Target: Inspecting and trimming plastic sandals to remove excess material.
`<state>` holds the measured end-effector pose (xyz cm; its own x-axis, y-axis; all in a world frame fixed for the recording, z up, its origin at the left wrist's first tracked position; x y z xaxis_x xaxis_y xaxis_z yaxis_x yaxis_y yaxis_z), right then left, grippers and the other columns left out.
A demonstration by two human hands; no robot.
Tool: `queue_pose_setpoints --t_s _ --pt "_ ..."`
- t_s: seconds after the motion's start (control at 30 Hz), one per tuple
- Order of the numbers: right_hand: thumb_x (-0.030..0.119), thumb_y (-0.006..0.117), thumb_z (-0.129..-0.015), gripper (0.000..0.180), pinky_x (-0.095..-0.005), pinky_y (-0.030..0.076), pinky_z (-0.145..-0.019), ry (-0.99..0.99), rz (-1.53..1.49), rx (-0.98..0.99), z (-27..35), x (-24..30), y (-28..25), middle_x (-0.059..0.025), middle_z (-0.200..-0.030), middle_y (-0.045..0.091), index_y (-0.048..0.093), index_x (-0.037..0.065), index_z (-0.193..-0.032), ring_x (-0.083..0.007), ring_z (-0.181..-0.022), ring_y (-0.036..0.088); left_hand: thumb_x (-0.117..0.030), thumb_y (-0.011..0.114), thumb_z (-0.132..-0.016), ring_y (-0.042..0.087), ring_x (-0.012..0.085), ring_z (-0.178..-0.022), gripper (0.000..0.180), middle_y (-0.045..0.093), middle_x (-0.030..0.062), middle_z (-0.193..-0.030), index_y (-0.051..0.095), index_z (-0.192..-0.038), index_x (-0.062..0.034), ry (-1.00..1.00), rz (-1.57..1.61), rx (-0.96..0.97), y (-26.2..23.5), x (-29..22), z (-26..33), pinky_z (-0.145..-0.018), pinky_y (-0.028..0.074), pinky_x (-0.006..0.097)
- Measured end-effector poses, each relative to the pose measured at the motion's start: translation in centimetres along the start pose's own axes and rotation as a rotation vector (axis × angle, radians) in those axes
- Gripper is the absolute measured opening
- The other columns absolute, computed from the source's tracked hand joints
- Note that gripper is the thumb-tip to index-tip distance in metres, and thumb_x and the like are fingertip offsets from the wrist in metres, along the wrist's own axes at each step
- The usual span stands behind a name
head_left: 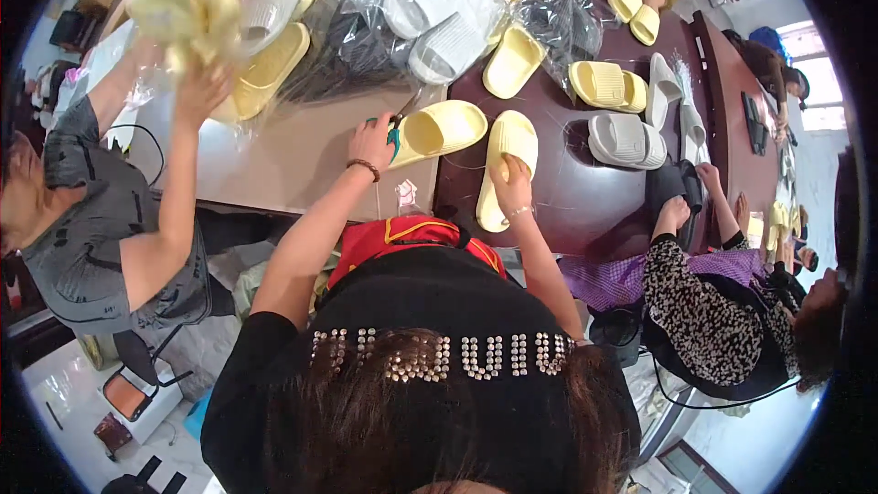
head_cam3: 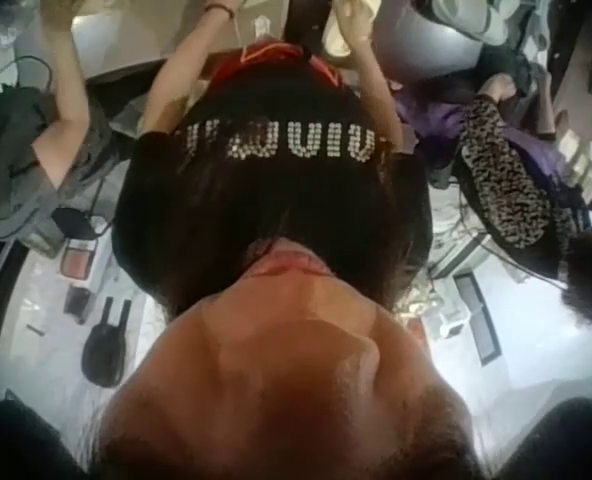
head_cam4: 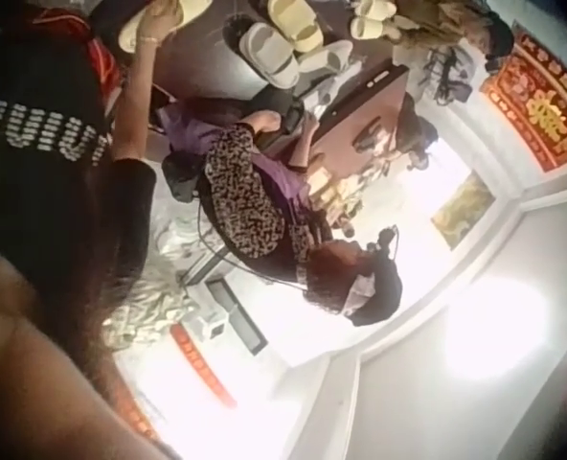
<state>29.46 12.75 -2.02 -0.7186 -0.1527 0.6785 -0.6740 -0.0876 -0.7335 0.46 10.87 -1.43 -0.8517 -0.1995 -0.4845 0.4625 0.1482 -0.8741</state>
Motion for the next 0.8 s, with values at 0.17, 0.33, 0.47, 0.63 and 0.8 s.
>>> queue_pose_setpoints --t_s 0.17,0.33,0.47,0.63,0.8 --pt "0.053 0.044 -0.076 0.058 -0.0473 0.025 -0.094 0.468 0.220 0.031 -2.6 -0.9 1.9 -0.0181 -0.118 0.047 0.053 0.009 -0.113 -0.0349 -0.113 0.038 -0.017 0.054 -0.072 0.056 0.0356 -0.081 0.034 0.060 0.0175 -0.085 0.048 -0.106 -0.0155 -0.169 -0.024 0.226 1.6 0.0 0.1 -0.069 0.045 0.045" --pt "0.061 0.035 -0.073 0.068 -0.0505 0.017 -0.096 0.470 0.274 0.048 -3.9 0.0 3.0 -0.0186 -0.121 0.045 0.052 0.010 -0.116 -0.0361 -0.115 0.034 -0.020 0.055 -0.073 0.057 0.0358 -0.080 0.035 0.060 0.0185 -0.086 0.048 -0.106 -0.0156 -0.207 0.069 0.259 4.9 -0.3 1.8 -0.067 0.045 0.047" --pt "0.055 0.041 -0.074 0.061 -0.0490 0.020 -0.094 0.520 0.178 0.065 -2.8 0.0 3.9 -0.0178 -0.122 0.044 0.057 0.008 -0.108 -0.0357 -0.112 0.036 -0.019 0.055 -0.073 0.057 0.0366 -0.080 0.034 0.059 0.0194 -0.086 0.047 -0.106 -0.0145 -0.186 0.273 0.272 4.6 -2.5 3.8 -0.067 0.044 0.046" --pt "0.039 0.053 -0.072 0.043 -0.0462 0.028 -0.086 0.161 -0.174 -0.202 -3.2 4.7 1.5 -0.0195 -0.097 0.056 0.061 0.000 -0.089 -0.0356 -0.095 0.048 -0.016 0.058 -0.071 0.056 0.0372 -0.078 0.037 0.059 0.0185 -0.083 0.046 -0.106 -0.0113 -0.111 0.527 0.153 -0.2 -6.9 5.0 -0.067 0.044 0.043" --pt "0.031 0.058 -0.067 0.033 -0.0455 0.033 -0.078 0.082 -0.030 -0.268 -3.5 8.8 -0.3 -0.0171 -0.073 0.058 0.060 -0.001 -0.072 -0.0360 -0.077 0.052 -0.014 0.058 -0.073 0.057 0.0337 -0.071 0.037 0.057 0.0153 -0.076 0.044 -0.106 -0.0077 0.073 0.548 -0.006 -2.3 -8.8 5.0 -0.063 0.044 0.040"
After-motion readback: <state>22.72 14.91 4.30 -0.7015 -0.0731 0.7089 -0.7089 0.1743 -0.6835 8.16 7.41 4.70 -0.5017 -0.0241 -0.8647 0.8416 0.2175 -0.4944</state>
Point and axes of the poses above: each hand's wrist, its own z-axis away from the middle knuckle, its own y-axis out of the palm, x = y × z, the point moved 9 cm from there along -z, towards the middle knuckle
